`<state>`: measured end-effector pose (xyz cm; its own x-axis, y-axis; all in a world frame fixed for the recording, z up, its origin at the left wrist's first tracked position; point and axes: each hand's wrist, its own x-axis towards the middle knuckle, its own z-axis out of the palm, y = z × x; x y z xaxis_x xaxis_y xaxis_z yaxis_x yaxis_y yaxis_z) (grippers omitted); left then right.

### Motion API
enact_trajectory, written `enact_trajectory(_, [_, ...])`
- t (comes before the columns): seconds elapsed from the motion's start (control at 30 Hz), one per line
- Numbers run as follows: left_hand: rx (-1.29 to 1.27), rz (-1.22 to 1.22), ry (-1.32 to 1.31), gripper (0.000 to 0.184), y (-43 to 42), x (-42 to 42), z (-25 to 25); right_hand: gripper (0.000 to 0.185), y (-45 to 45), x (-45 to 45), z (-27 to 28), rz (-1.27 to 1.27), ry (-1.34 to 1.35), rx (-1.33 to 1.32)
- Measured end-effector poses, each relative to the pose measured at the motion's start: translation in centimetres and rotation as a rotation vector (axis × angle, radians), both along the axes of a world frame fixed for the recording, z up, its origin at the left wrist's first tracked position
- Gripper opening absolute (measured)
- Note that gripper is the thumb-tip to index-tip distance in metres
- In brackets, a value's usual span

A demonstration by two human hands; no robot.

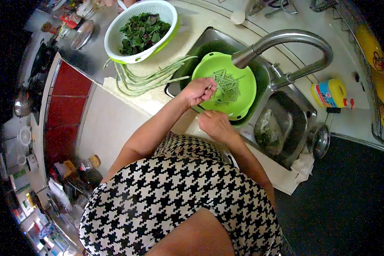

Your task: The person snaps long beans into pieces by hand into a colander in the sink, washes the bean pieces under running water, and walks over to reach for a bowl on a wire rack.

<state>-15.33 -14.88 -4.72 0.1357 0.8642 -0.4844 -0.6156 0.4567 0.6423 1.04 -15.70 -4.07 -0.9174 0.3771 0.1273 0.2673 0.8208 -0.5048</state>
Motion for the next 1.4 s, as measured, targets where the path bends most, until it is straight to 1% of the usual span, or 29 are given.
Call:
enact_trajectory(0.07, [0.005,0.046,0.352,0.028,1.0,1.5,0.2,0.016,-0.1,0.0,-1.3,-0.185,-0.113,-0.179])
enact_trajectory(0.1, [0.097,-0.039,0.782,0.036,1.1,1.2,0.3,0.021,0.0,0.8,-1.3,-0.328,0.196,-0.65])
enact_trajectory(0.13, [0.182,0.039,1.059,0.037,1.3,0.6,-1.5,0.023,0.7,1.3,-1.4,-0.375,0.291,-0.668])
enact_trajectory(0.17, [0.27,0.121,1.337,0.038,1.4,-0.1,-4.7,0.025,1.9,1.4,-1.7,-0.421,0.39,-0.684])
enact_trajectory(0.2, [0.36,0.205,1.617,0.04,1.5,-0.7,-6.4,0.028,3.0,1.6,-1.8,-0.467,0.493,-0.699])
enact_trajectory(0.23, [0.357,0.186,1.41,0.037,0.9,-0.6,-4.8,0.029,3.9,2.0,-1.1,-0.602,0.442,-0.847])
enact_trajectory(0.27, [0.302,0.024,1.169,0.036,0.2,0.0,-3.3,0.031,4.6,2.6,-0.5,-0.738,0.382,-0.999])
enact_trajectory(0.3, [0.242,-0.127,0.92,0.035,-0.8,0.7,-1.5,0.029,5.1,3.0,-0.5,-0.763,0.514,-1.305])
enact_trajectory(0.33, [0.184,-0.268,0.669,0.034,-1.3,1.3,-0.6,0.026,5.3,3.0,-0.7,-0.778,0.541,-1.342])
enact_trajectory(0.37, [0.213,-0.304,0.639,0.032,-1.5,2.3,-2.0,0.024,5.5,2.9,-0.8,-0.791,0.57,-1.378])
enact_trajectory(0.4, [0.201,-0.285,0.613,0.027,-1.9,3.3,-2.0,0.021,5.6,2.8,-0.8,-0.801,0.6,-1.414])
enact_trajectory(0.43, [0.171,-0.278,0.629,0.024,-2.0,4.0,-1.8,0.019,5.6,2.5,-0.8,-0.79,0.618,-1.417])
enact_trajectory(0.57, [0.095,-0.177,0.669,0.018,-2.6,4.7,-1.6,0.022,5.4,1.6,-0.5,-0.724,0.535,-1.348])
enact_trajectory(0.67, [0.231,-0.135,0.631,0.016,-2.9,4.6,-3.5,0.022,5.0,1.2,-0.4,-0.68,0.486,-1.35])
enact_trajectory(0.73, [0.399,-0.226,0.883,0.017,-3.2,4.7,-0.4,0.022,4.9,1.3,0.2,-0.702,0.437,-1.401])
enact_trajectory(0.77, [0.484,-0.272,1.008,0.017,-3.4,4.7,0.7,0.022,5.2,1.5,0.3,-0.683,0.375,-1.47])
enact_trajectory(0.83, [0.659,-0.296,1.277,0.018,-3.4,4.5,-0.5,0.023,6.2,2.1,0.4,-0.64,0.248,-1.605])
enact_trajectory(0.87, [0.747,-0.308,1.411,0.019,-3.4,4.4,-1.0,0.024,6.5,2.3,0.1,-0.63,0.202,-1.579])
enact_trajectory(0.93, [0.534,-0.245,1.117,0.02,-3.4,3.6,-0.5,0.027,7.3,2.5,-1.0,-0.606,0.111,-1.519])
enact_trajectory(0.97, [0.43,-0.214,0.968,0.021,-3.3,3.2,-0.1,0.029,8.2,2.4,-1.8,-0.607,0.107,-1.291])
enact_trajectory(1.03, [0.15,-0.116,0.571,0.019,-2.7,2.0,0.5,0.034,9.3,2.1,-4.1,-0.597,0.087,-0.846])
enact_trajectory(1.07, [0.015,-0.065,0.374,0.018,-2.4,1.6,1.0,0.035,9.0,2.1,-5.4,-0.633,0.149,-0.537])
enact_trajectory(1.1, [-0.066,-0.016,0.381,0.017,-2.4,1.5,2.8,0.036,8.5,1.6,-5.4,-0.657,0.21,-0.224])
enact_trajectory(1.13, [-0.064,0.023,0.381,0.016,-2.3,1.4,2.7,0.038,8.3,1.2,-5.3,-0.669,0.267,0.09])
enact_trajectory(1.17, [-0.063,0.064,0.379,0.016,-2.3,1.4,2.2,0.038,7.8,1.8,-5.1,-0.599,0.26,-0.237])
enact_trajectory(1.27, [-0.002,0.207,0.348,0.015,-2.7,2.1,-0.4,0.035,5.2,1.3,-1.7,-0.443,0.045,-1.1])
enact_trajectory(1.3, [0.032,0.258,0.336,0.015,-2.8,2.4,-1.1,0.032,4.2,1.0,-1.8,-0.444,0.093,-1.087])
enact_trajectory(1.37, [0.077,0.254,0.356,0.015,-3.1,2.8,-1.8,0.026,2.8,0.4,-2.5,-0.449,0.192,-1.059])
enact_trajectory(1.4, [0.099,0.249,0.367,0.014,-3.2,3.1,-1.8,0.023,2.7,0.6,-2.8,-0.447,0.115,-0.861])
